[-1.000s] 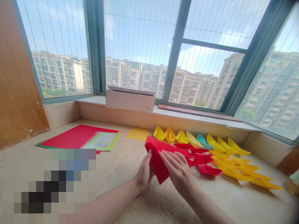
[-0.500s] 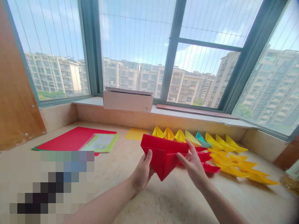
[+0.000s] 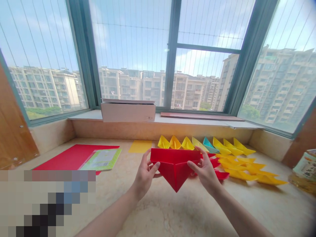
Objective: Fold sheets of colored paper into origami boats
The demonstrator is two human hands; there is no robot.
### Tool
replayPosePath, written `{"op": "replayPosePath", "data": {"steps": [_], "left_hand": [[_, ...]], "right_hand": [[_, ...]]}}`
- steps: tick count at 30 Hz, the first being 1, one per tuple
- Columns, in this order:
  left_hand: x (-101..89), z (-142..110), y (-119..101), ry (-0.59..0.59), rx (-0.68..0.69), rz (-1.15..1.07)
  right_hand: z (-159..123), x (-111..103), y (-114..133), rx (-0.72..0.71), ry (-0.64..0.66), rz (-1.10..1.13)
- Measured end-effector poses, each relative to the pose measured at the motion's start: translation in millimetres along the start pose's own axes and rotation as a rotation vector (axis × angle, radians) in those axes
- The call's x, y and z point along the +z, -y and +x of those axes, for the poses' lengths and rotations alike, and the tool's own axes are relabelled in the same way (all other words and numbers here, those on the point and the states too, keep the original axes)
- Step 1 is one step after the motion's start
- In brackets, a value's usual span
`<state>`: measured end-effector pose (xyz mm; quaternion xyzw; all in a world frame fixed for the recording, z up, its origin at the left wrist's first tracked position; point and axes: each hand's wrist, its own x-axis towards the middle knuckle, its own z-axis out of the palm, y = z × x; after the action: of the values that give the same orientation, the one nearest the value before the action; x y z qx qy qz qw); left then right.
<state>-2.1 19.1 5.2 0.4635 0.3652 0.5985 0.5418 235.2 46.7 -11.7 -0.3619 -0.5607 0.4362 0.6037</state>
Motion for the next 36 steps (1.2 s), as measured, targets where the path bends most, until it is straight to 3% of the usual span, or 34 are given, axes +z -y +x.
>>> {"op": "replayPosePath", "data": {"steps": [9, 15, 27, 32, 36], "left_hand": [[-9.5, 11.5, 6.6, -0.059, 0.02, 0.051], [-8.9, 8.0, 3.2, -0.034, 0.013, 0.006], [-10.4, 6.9, 2.9, 0.005, 0.044, 0.007], [-8.5, 10.2, 5.1, -0.018, 0.111, 0.04], [-16.2, 17.9, 10.4, 0.035, 0.249, 0.177]], "right_hand": [[-0.5, -2.8, 9.2, 0.077, 0.178, 0.107], [-3.4, -10.9, 12.3, 0.101, 0.24, 0.142], [0.2, -9.3, 10.1, 0.086, 0.161, 0.122], [4.4, -6.4, 7.7, -0.018, 0.122, 0.136], [5.9, -8.3, 3.8, -0.141, 0.055, -0.011]]}}
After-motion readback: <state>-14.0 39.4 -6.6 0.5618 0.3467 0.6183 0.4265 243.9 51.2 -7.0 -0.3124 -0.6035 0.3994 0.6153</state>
